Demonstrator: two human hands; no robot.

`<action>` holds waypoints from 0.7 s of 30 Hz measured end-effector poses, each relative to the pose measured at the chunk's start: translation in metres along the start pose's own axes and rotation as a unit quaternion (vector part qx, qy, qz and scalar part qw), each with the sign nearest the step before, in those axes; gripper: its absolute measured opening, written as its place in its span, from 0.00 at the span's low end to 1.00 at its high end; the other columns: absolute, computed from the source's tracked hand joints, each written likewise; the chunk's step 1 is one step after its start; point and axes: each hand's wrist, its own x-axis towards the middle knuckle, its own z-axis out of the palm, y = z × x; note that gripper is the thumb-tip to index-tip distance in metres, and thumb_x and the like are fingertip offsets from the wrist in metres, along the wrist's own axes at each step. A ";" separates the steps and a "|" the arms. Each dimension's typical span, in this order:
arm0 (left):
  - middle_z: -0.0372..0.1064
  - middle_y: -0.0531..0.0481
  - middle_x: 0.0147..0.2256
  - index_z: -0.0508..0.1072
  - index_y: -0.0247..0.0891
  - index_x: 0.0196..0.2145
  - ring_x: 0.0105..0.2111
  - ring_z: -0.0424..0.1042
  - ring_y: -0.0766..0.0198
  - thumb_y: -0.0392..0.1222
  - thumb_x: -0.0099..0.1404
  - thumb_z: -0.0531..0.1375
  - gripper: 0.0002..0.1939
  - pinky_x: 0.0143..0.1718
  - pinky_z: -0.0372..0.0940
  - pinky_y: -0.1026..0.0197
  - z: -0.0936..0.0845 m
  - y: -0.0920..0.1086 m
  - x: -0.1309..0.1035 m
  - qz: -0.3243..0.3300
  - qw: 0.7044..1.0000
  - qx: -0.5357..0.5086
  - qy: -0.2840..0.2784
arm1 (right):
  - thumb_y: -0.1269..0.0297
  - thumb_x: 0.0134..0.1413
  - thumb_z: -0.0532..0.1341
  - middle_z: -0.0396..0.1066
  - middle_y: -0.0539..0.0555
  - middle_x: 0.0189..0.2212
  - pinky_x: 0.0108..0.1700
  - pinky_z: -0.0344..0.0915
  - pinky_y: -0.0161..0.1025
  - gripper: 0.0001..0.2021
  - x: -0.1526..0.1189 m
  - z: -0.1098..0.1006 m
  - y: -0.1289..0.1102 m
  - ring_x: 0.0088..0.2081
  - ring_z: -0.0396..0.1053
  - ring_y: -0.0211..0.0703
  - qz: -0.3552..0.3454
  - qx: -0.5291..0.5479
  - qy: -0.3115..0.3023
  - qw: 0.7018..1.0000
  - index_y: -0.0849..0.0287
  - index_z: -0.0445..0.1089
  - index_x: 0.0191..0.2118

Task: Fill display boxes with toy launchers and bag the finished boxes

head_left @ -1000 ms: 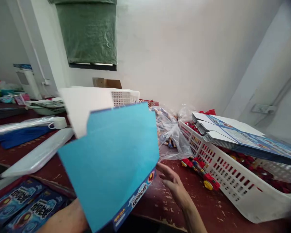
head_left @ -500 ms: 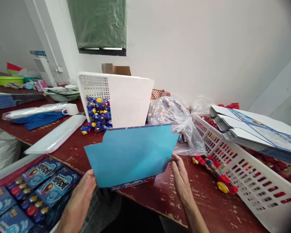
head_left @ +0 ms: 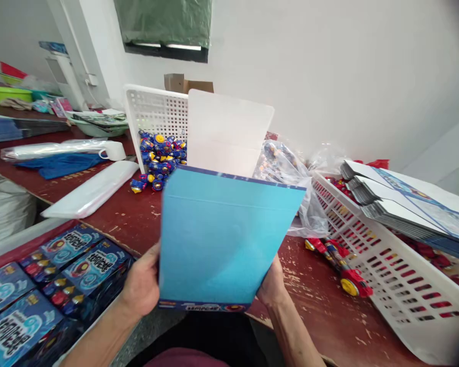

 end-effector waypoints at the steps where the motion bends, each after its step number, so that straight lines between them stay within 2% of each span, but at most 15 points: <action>1: 0.74 0.50 0.21 0.74 0.37 0.22 0.29 0.75 0.56 0.48 0.56 0.62 0.12 0.41 0.72 0.53 0.001 -0.007 0.003 -0.021 1.000 0.007 -0.014 | 0.29 0.48 0.46 0.76 0.57 0.38 0.39 0.69 0.44 0.35 0.005 -0.002 0.003 0.40 0.72 0.52 -0.036 -0.042 0.027 0.998 0.56 0.73 0.37; 3: 0.78 0.47 0.28 0.77 0.36 0.29 0.37 0.76 0.51 0.53 0.58 0.60 0.16 0.45 0.70 0.48 0.003 -0.020 0.010 -0.050 0.998 0.019 -0.042 | 0.32 0.53 0.43 0.75 0.57 0.42 0.41 0.68 0.44 0.35 0.015 -0.008 0.009 0.42 0.71 0.52 -0.120 -0.153 0.092 0.977 0.57 0.71 0.41; 5: 0.78 0.46 0.38 0.76 0.36 0.40 0.44 0.74 0.49 0.59 0.61 0.56 0.24 0.50 0.67 0.46 0.004 -0.030 0.017 -0.036 0.996 0.045 -0.062 | 0.36 0.56 0.45 0.73 0.58 0.44 0.44 0.66 0.45 0.30 0.021 -0.013 0.011 0.45 0.69 0.53 -0.184 -0.243 0.140 0.942 0.57 0.70 0.43; 8: 0.74 0.45 0.47 0.71 0.36 0.52 0.53 0.69 0.51 0.65 0.65 0.49 0.32 0.59 0.60 0.49 0.001 -0.035 0.020 0.066 0.990 0.105 -0.066 | 0.40 0.59 0.45 0.72 0.59 0.44 0.47 0.63 0.45 0.27 0.020 -0.014 0.012 0.50 0.65 0.55 -0.214 -0.276 0.165 0.923 0.57 0.70 0.43; 11: 0.71 0.45 0.53 0.70 0.35 0.54 0.58 0.63 0.52 0.67 0.65 0.44 0.37 0.63 0.55 0.53 -0.002 -0.033 0.016 0.164 0.969 0.175 -0.059 | 0.42 0.63 0.39 0.74 0.59 0.37 0.41 0.64 0.42 0.31 0.014 -0.010 0.013 0.43 0.69 0.53 -0.223 -0.292 0.187 0.911 0.59 0.71 0.40; 15: 0.65 0.44 0.57 0.67 0.33 0.57 0.60 0.60 0.52 0.66 0.66 0.43 0.38 0.64 0.53 0.55 0.000 -0.029 0.015 0.192 0.957 0.211 -0.045 | 0.40 0.63 0.40 0.74 0.58 0.32 0.34 0.63 0.40 0.33 0.014 -0.009 0.017 0.35 0.70 0.50 -0.238 -0.315 0.210 0.894 0.61 0.71 0.34; 21: 0.63 0.39 0.58 0.65 0.30 0.58 0.61 0.58 0.49 0.61 0.69 0.43 0.35 0.65 0.48 0.50 0.007 -0.032 0.023 0.190 0.955 0.228 0.002 | 0.40 0.60 0.44 0.72 0.62 0.42 0.45 0.63 0.44 0.31 0.026 -0.016 0.015 0.44 0.69 0.53 -0.290 -0.383 0.210 0.852 0.62 0.72 0.41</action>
